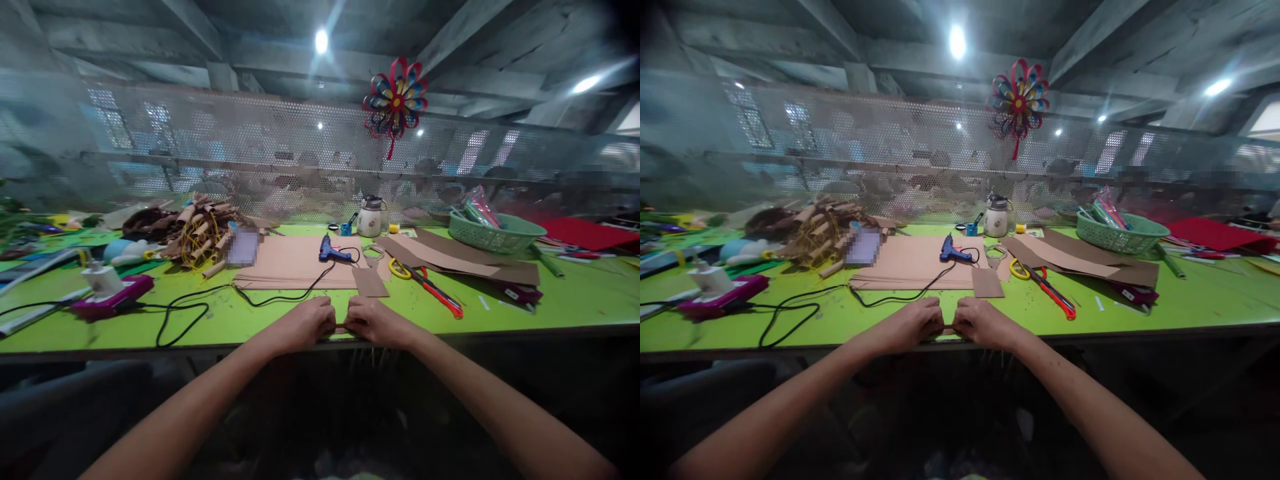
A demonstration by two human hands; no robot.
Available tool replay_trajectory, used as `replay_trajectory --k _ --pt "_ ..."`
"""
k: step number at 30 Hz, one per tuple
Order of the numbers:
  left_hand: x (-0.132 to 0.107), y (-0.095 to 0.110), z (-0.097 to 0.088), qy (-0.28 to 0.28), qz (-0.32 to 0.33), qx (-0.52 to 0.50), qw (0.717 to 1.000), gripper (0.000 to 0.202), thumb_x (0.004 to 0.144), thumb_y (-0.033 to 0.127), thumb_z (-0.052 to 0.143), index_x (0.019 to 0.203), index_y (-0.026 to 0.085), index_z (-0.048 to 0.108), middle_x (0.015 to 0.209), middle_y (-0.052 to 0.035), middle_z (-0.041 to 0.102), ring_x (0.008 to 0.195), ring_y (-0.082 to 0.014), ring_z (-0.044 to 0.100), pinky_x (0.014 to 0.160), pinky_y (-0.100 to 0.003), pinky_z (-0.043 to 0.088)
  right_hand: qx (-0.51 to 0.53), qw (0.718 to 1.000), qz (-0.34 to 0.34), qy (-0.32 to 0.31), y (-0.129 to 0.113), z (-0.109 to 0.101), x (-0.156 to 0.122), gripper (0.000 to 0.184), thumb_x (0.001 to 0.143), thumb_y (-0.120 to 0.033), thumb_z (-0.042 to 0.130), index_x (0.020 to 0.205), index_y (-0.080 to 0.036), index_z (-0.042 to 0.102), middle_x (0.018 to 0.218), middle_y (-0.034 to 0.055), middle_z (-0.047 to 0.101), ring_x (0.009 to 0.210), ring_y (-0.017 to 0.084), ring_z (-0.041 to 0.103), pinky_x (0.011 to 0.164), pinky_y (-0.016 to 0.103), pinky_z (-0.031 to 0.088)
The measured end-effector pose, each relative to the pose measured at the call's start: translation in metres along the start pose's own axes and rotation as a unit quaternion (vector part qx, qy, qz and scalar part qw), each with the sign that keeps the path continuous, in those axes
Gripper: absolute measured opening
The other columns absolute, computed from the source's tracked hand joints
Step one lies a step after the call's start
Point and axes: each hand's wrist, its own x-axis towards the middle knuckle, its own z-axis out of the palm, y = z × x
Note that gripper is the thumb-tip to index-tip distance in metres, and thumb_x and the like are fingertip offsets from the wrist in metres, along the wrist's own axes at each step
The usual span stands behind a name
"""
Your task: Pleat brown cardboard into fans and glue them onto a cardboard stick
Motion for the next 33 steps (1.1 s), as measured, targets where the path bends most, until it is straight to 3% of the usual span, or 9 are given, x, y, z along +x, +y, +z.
replay_trajectory --k 14,23,26,33 --pt "-0.01 0.004 -0.015 -0.046 -0.006 0.083 0.995 0.018 0.089 0.013 0.042 0.082 0.016 0.058 0.08 -0.0039 0.049 0.07 -0.0138 0.047 0.065 -0.024 0.037 -0.078 0.997 0.009 -0.024 0.006 -0.004 -0.021 0.018 0.086 -0.006 0.046 0.082 -0.015 0.061 0.086 0.0062 0.054 0.078 0.015 0.049 0.069 0.026 0.04" --pt "-0.023 0.01 -0.017 -0.054 0.048 0.177 0.982 0.024 0.078 -0.001 0.045 0.09 0.016 0.057 0.091 -0.0074 0.053 0.087 -0.0208 0.048 0.079 -0.031 0.04 -0.194 0.977 -0.022 -0.086 -0.002 -0.007 -0.025 0.021 0.08 0.001 0.048 0.092 -0.013 0.058 0.093 0.0097 0.052 0.088 0.02 0.045 0.074 0.03 0.039" --pt "-0.025 0.011 -0.015 -0.051 0.062 0.184 0.98 0.024 0.081 0.0 0.043 0.093 0.016 0.057 0.092 -0.0082 0.053 0.09 -0.0216 0.047 0.083 -0.033 0.04 -0.219 0.971 -0.035 -0.095 -0.004 -0.007 -0.026 0.022 0.079 0.002 0.048 0.092 -0.012 0.058 0.093 0.01 0.051 0.09 0.021 0.044 0.075 0.031 0.04" --pt "-0.024 0.01 -0.016 -0.059 0.114 0.211 0.969 0.02 0.09 0.013 0.042 0.095 0.015 0.061 0.083 -0.0081 0.054 0.082 -0.0224 0.046 0.078 -0.035 0.038 -0.246 0.96 -0.074 -0.112 -0.01 -0.011 -0.024 0.017 0.084 -0.003 0.046 0.091 -0.012 0.059 0.089 0.0106 0.052 0.088 0.023 0.043 0.072 0.033 0.04"
